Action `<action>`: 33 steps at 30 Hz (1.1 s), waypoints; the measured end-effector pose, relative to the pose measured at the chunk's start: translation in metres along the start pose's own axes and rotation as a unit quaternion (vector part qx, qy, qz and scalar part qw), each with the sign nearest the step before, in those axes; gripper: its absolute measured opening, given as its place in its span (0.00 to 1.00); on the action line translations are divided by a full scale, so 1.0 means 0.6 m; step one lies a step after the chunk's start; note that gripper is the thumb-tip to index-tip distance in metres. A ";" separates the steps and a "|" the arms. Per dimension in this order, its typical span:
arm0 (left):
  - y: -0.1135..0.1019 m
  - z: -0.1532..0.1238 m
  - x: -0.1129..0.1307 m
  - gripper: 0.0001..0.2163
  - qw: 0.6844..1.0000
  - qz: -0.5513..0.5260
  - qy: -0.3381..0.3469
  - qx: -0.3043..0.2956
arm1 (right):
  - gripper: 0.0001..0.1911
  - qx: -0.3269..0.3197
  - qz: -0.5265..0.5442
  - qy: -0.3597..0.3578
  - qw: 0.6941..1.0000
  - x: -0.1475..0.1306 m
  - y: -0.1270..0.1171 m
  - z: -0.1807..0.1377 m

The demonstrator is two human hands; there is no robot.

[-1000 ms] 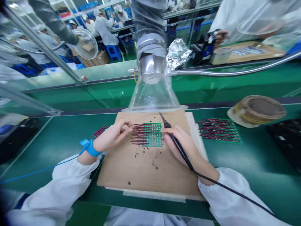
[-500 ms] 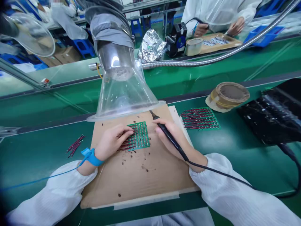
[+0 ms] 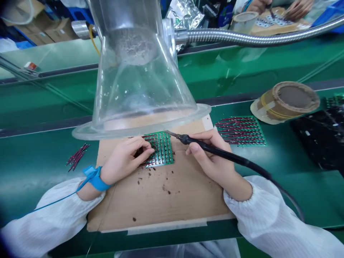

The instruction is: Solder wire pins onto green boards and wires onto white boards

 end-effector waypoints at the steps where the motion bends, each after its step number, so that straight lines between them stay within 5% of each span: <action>1: 0.001 -0.001 -0.001 0.07 1.000 0.007 -0.006 -0.006 | 0.08 -0.005 0.004 0.000 1.000 -0.001 0.000 0.000; 12: 0.008 -0.009 -0.008 0.09 0.998 0.069 0.007 -0.009 | 0.03 -0.082 -0.103 -0.079 0.988 -0.025 0.001 0.000; 33: 0.012 -0.009 -0.005 0.07 0.996 0.091 -0.014 -0.012 | 0.05 -0.124 -0.115 -0.099 0.981 -0.025 0.012 -0.002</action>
Point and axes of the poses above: each hand's wrist, its own z-axis towards the middle knuckle, its own y-axis out of the palm, x = y × z, the point moved 5 cm from there along z, towards the middle knuckle, and after that the axes turned 15 degrees about x, right-handed, at the moved point
